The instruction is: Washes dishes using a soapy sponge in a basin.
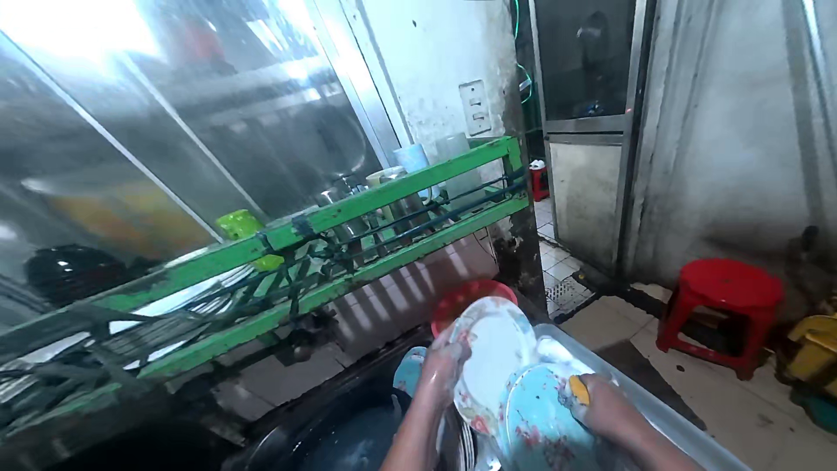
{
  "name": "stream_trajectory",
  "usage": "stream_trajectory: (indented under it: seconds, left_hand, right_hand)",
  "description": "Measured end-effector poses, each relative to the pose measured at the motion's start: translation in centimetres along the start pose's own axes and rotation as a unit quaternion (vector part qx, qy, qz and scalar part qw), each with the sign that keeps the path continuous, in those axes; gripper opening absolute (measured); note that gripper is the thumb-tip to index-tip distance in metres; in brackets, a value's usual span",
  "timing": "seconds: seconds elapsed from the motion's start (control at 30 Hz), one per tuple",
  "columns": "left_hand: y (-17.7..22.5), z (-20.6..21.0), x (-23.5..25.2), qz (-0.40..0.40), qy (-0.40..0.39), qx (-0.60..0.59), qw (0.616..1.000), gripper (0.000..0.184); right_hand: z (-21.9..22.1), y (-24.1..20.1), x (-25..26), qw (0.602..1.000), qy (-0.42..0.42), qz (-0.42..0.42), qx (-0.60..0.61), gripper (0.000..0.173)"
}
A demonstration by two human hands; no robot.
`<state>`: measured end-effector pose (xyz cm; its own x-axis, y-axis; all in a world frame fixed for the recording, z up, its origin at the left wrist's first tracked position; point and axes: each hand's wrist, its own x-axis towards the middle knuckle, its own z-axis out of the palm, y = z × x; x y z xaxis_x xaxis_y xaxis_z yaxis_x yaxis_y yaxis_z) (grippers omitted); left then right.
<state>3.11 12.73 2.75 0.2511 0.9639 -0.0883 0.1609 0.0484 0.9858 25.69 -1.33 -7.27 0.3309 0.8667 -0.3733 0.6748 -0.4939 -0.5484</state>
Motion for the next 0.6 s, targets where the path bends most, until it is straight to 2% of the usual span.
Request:
stream_trajectory:
  seconds: [0.1,0.17,0.27,0.3,0.37,0.43,0.53,0.57,0.6]
  left_hand:
    - [3.1,-2.5,-2.5,0.088,0.052,-0.009,0.995,0.051]
    - [4.2,-3.2,-5.1,0.095,0.067,-0.067,0.991,0.062]
    - [2.5,-1.6,-9.0,0.016,0.045,-0.163,0.986,0.073]
    - [1.3,-0.7,-10.0,-0.015,0.024,-0.172,0.985,0.074]
    - [-0.3,1.2,-11.6,-0.080,-0.019,-0.138,0.987,0.083]
    - [-1.0,2.4,-12.1,-0.117,-0.035,-0.090,0.988,0.085]
    - [-2.0,2.5,-11.5,-0.125,-0.082,-0.038,0.988,0.079]
    - [-2.2,2.7,-11.6,-0.128,-0.097,-0.029,0.987,0.076]
    - [-2.0,2.9,-11.9,-0.134,-0.103,-0.040,0.985,0.080]
  right_hand:
    - [0.2,0.1,0.0,0.998,0.006,0.007,0.058,0.051]
    - [-0.4,-0.9,-1.0,0.986,0.057,-0.004,0.160,0.053]
    - [0.0,-2.7,-1.9,0.953,0.142,-0.097,0.251,0.057]
    - [0.7,-3.0,-1.3,0.955,0.136,-0.119,0.237,0.057]
    - [2.3,-3.7,-0.1,0.968,0.103,-0.108,0.202,0.056]
    - [3.5,-5.0,-1.1,0.965,0.084,-0.109,0.221,0.057]
    - [4.8,-8.2,-4.8,0.908,0.110,-0.225,0.335,0.050]
    - [5.0,-9.1,-5.5,0.889,0.124,-0.241,0.370,0.049]
    - [4.9,-9.6,-5.0,0.880,0.138,-0.243,0.384,0.051]
